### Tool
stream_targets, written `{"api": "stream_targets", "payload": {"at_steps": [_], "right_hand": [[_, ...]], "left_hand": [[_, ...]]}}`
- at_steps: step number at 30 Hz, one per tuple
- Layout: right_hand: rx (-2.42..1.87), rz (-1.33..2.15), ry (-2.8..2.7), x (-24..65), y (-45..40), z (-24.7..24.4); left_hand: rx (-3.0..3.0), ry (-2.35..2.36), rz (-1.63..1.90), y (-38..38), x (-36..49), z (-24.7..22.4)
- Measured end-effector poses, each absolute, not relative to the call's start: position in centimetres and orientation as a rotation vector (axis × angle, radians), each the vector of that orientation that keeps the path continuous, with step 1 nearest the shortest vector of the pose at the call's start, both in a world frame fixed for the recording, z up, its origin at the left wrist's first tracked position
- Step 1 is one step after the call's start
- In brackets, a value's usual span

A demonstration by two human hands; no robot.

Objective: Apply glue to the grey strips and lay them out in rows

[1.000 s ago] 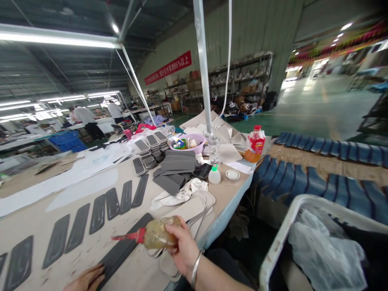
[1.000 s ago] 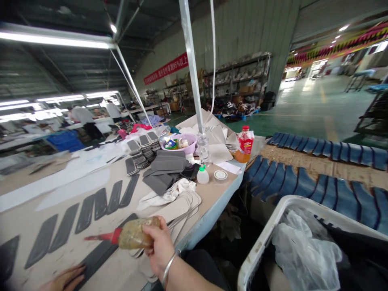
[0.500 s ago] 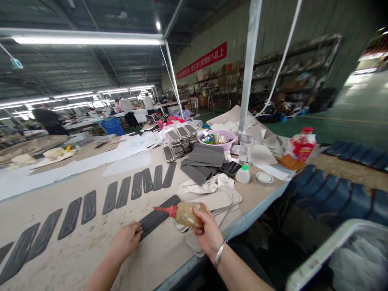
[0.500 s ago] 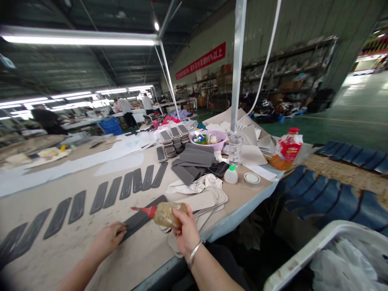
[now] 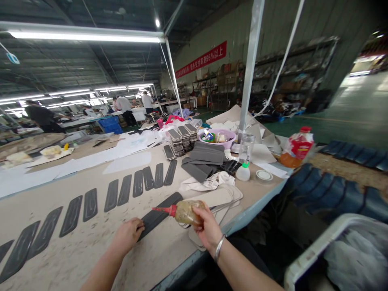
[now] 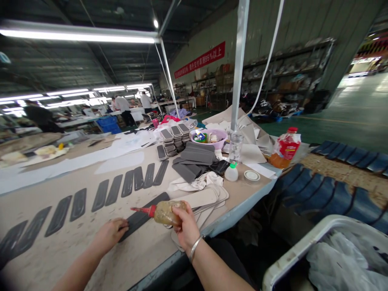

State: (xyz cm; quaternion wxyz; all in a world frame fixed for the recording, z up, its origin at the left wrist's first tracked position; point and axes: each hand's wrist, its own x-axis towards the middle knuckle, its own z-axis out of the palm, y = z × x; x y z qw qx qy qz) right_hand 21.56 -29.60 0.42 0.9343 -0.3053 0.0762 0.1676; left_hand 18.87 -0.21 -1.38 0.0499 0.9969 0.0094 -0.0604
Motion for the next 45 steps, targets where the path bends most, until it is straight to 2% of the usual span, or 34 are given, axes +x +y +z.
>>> {"api": "stream_targets", "payload": {"at_steps": [15, 32, 45], "right_hand": [[-0.634, 0.381, 0.176, 21.2, -29.5, 1.0], [-0.612, 0.36, 0.188, 21.4, -30.0, 1.2], [-0.575, 0.367, 0.197, 21.3, -30.5, 1.8]], "left_hand": [[3.053, -0.08, -0.397, 0.7, 20.4, -1.2], [3.265, -0.122, -0.369, -0.7, 21.0, -1.7], [3.122, -0.047, -0.465, -0.1, 21.7, -0.9]]}}
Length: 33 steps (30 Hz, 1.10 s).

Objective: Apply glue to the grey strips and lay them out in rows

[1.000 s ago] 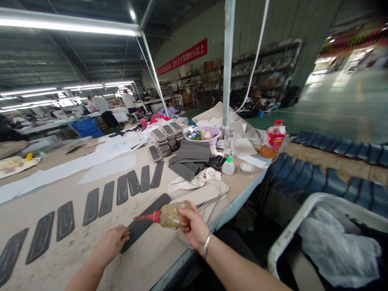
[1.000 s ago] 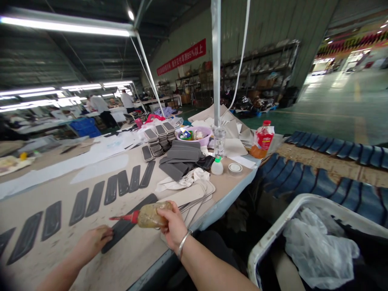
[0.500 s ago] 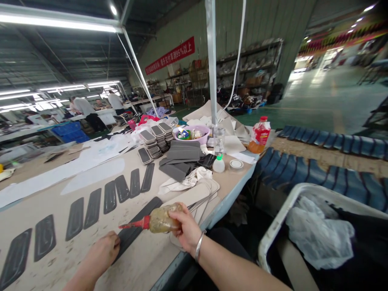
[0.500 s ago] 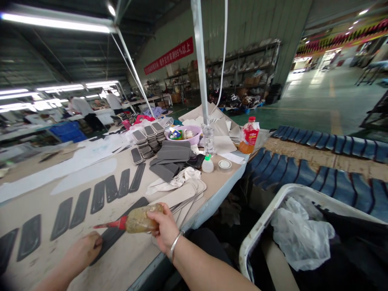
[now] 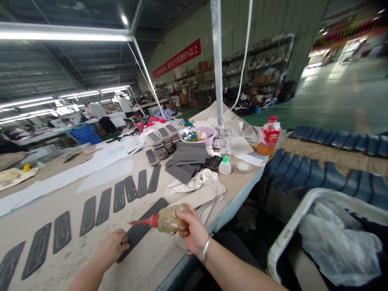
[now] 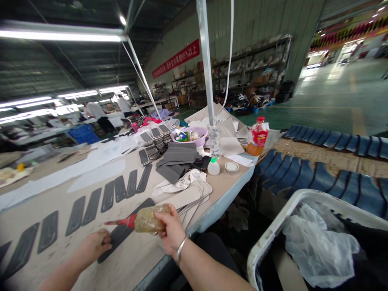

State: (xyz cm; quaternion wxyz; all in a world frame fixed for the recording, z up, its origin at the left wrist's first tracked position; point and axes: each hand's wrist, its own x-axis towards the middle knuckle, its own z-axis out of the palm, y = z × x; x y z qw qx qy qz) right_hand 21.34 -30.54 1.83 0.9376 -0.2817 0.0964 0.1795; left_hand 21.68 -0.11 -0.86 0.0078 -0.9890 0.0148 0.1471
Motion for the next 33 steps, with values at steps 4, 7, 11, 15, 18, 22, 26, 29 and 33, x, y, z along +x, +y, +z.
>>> {"api": "stream_targets", "payload": {"at_steps": [4, 7, 11, 15, 18, 22, 26, 29, 33], "right_hand": [[-0.576, 0.374, 0.198, 21.2, -30.6, 1.9], [-0.57, 0.371, 0.196, 21.1, -30.6, 1.9], [-0.569, 0.373, 0.191, 21.1, -30.7, 1.7], [-0.575, 0.38, 0.191, 21.1, -30.8, 1.6], [-0.582, 0.381, 0.187, 21.1, -30.8, 1.6], [-0.587, 0.378, 0.178, 21.1, -30.6, 1.5], [-0.596, 0.378, 0.183, 21.2, -30.5, 1.4], [-0.6, 0.374, 0.19, 21.3, -30.5, 1.2], [-0.597, 0.372, 0.175, 21.4, -30.4, 0.9]], "left_hand": [[-3.073, 0.033, 0.498, -0.2, 21.7, -0.9], [-3.033, 0.04, 0.503, -0.4, 21.6, -0.7], [-3.013, 0.082, 0.485, -0.7, 21.4, -0.5], [-2.982, 0.065, 0.476, -1.1, 21.5, -0.4], [-2.944, 0.104, 0.446, -1.3, 21.7, -0.6], [-2.946, 0.145, 0.416, -1.2, 21.6, -0.7], [-2.988, 0.139, 0.415, -0.6, 21.2, -0.6], [-3.072, 0.166, 0.409, -0.3, 21.0, -0.4], [-3.081, 0.195, 0.382, -0.6, 20.7, -0.1]]}}
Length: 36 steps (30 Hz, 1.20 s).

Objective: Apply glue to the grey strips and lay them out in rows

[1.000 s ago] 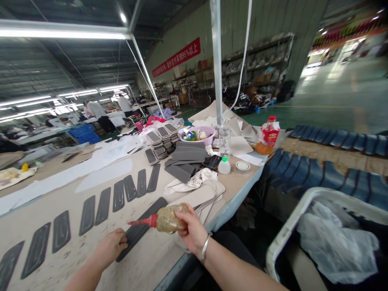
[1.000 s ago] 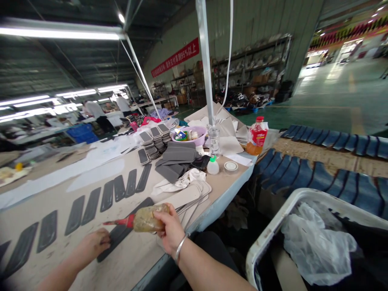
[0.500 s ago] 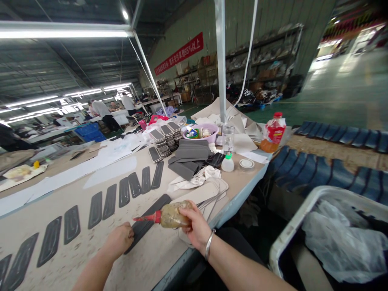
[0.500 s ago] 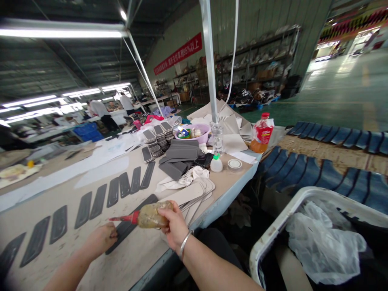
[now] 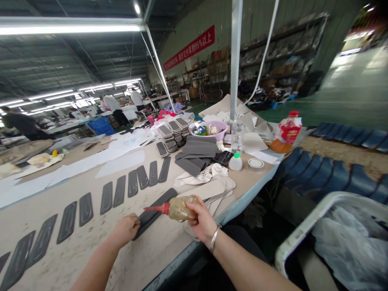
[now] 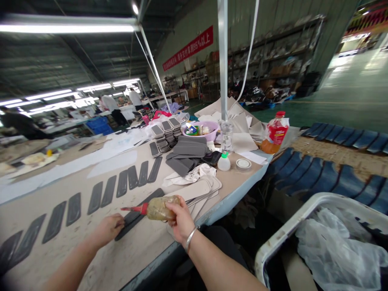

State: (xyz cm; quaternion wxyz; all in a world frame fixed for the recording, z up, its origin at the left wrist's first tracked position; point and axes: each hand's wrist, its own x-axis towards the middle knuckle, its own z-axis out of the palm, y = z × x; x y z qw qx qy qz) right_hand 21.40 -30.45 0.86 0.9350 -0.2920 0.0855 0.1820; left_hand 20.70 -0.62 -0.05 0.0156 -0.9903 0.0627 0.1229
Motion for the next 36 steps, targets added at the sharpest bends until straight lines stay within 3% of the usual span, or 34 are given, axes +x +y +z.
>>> {"api": "stream_targets", "payload": {"at_steps": [20, 36], "right_hand": [[-0.594, 0.374, 0.173, 21.6, -30.5, 0.6], [-0.599, 0.372, 0.144, 21.8, -30.5, 0.4]], "left_hand": [[-3.341, 0.141, 0.296, 1.5, 19.9, -0.5], [-3.274, 0.002, 0.0, -0.2, 19.7, 1.1]]}}
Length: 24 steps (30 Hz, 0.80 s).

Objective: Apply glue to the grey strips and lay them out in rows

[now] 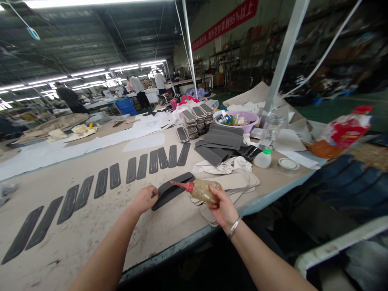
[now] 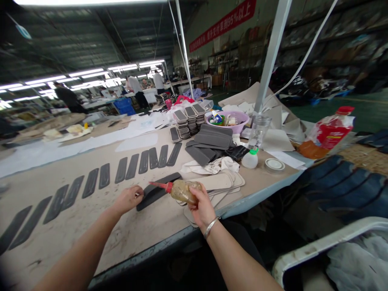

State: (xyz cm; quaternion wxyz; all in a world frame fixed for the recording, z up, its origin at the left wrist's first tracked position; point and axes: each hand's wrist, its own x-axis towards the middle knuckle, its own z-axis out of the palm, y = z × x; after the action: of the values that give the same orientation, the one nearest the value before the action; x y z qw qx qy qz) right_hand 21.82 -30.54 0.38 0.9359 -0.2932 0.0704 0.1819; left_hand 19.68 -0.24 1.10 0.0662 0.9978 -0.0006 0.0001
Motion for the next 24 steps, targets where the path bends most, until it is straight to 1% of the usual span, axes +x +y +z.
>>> {"api": "stream_targets", "payload": {"at_steps": [4, 6, 8, 11, 13, 16, 19, 21, 24], "right_hand": [[-0.617, 0.354, 0.137, 22.0, -31.2, 0.6], [-0.624, 0.353, 0.136, 22.0, -31.4, 0.8], [-0.639, 0.359, 0.123, 21.8, -31.4, 0.8], [-0.701, 0.381, 0.076, 21.0, -31.2, 0.7], [-0.766, 0.389, 0.039, 20.4, -30.7, 0.6], [-0.877, 0.408, -0.018, 19.2, -29.9, 0.3], [-1.009, 0.409, -0.101, 18.0, -29.2, -0.1], [-1.152, 0.34, -0.206, 17.3, -28.8, -0.4], [-1.462, 0.12, -0.467, 16.3, -28.4, -0.7]], "left_hand": [[3.04, 0.024, 0.163, -0.4, 16.9, 4.0], [3.068, -0.014, 0.178, -1.1, 14.3, 4.6], [3.077, -0.035, 0.089, -2.0, 11.4, 4.0], [3.035, -0.037, -0.087, -3.5, 7.3, 1.6], [3.004, 0.019, -0.091, -4.3, 5.4, -0.2], [2.96, 0.15, 0.063, -4.7, 3.7, -1.5], [2.883, 0.113, 0.312, -4.2, 2.4, -1.5], [2.849, 0.082, 0.423, -3.8, 1.3, -1.4], [2.869, 0.073, 0.386, -3.6, -0.6, -1.6]]}}
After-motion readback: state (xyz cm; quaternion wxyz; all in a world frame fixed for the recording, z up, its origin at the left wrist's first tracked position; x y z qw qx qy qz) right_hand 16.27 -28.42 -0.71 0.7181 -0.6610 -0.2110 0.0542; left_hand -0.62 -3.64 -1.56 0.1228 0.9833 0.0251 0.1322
